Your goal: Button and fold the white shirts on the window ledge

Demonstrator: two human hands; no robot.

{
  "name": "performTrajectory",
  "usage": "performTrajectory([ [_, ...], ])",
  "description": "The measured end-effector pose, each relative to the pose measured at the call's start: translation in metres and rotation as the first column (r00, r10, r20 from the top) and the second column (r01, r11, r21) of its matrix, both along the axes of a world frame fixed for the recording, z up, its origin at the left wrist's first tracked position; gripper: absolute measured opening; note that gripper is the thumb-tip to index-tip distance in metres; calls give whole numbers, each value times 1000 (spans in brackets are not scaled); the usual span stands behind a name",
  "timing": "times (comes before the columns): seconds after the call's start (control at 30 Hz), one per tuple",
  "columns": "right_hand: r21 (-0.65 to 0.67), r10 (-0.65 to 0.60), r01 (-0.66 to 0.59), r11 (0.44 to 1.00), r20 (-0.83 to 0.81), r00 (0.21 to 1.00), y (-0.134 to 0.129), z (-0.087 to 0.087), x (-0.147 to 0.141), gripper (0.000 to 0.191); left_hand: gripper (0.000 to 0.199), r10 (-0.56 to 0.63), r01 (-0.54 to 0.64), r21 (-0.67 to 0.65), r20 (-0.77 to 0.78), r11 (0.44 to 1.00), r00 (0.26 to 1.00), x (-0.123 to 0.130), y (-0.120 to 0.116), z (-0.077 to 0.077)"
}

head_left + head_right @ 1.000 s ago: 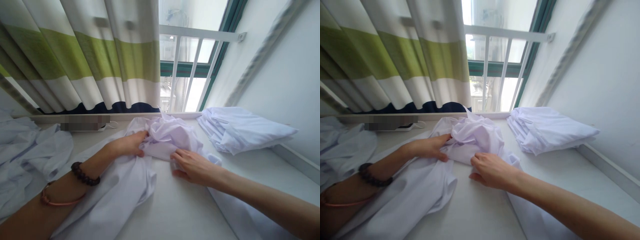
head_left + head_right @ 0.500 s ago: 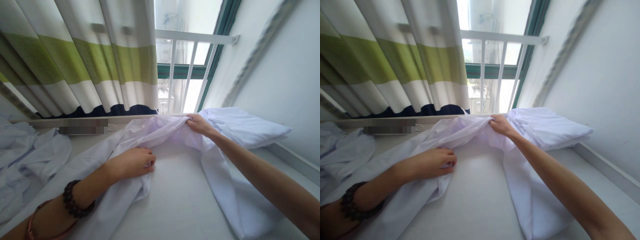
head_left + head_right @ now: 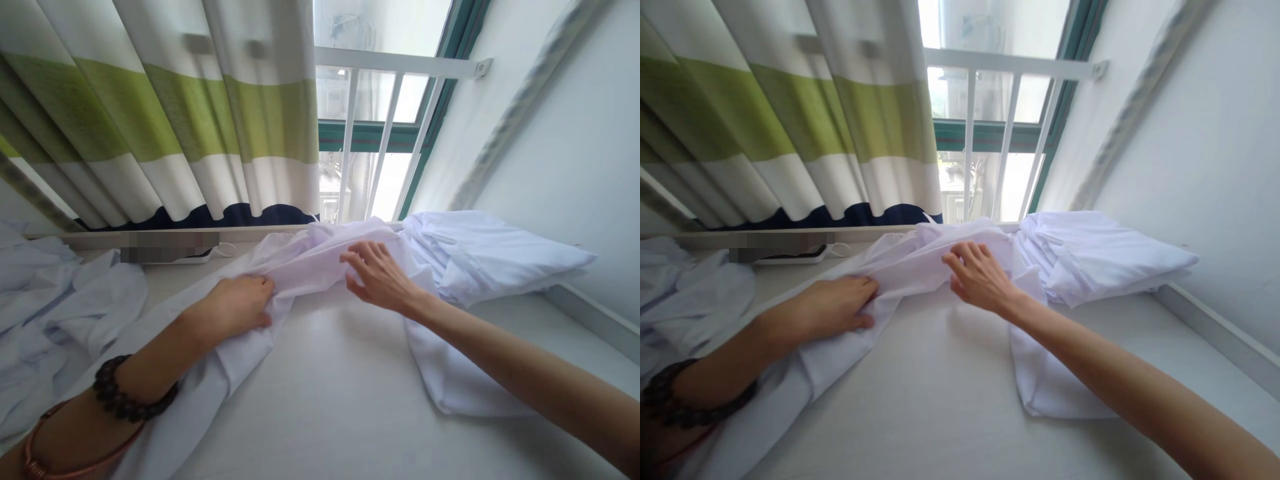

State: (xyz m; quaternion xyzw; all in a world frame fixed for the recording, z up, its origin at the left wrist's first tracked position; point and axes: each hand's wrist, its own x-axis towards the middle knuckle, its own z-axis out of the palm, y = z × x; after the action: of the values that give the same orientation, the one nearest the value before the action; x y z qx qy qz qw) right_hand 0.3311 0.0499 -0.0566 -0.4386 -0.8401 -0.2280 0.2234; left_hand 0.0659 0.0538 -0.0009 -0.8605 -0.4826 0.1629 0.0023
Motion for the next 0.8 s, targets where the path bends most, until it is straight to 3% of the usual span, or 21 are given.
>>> performTrajectory([
  [0.07,-85,61,-59,995,25,998,-7,-9,-1,42,13,-113,121,-71,100,990,988,4,-8,3],
  [0.13,-132,57,-56,990,-2,998,-7,-11,1,52,17,-229,277,-167,259,946,938,10,-20,11],
  [0.23,-188,107,-106,976,-6,994,-7,0,10,36,21,-313,482,-305,467,821,827,19,-39,21],
  [0.3,-277,202,-191,942,10,979,-12,14,19,29,23,-309,537,-286,571,794,761,21,-42,22],
  [0.37,-385,264,-255,887,-29,964,-21,31,30,22,28,-247,468,-200,640,860,728,21,-36,16],
  [0.43,-465,240,-267,844,-116,964,-31,47,42,13,36,-151,348,-159,685,924,713,18,-24,3],
  [0.53,-571,172,-228,788,-152,973,-42,65,58,12,47,-75,297,-197,705,934,705,17,-6,-26],
  [0.67,-710,119,-145,689,-86,989,-53,77,73,14,65,-186,302,-169,489,938,852,15,10,-61],
  [0.73,-790,70,-80,608,-47,996,-61,77,79,13,66,-192,263,-155,363,952,912,11,23,-67],
  [0.8,-860,16,17,510,29,999,-69,73,84,15,63,-145,195,-127,324,973,935,4,37,-63],
])
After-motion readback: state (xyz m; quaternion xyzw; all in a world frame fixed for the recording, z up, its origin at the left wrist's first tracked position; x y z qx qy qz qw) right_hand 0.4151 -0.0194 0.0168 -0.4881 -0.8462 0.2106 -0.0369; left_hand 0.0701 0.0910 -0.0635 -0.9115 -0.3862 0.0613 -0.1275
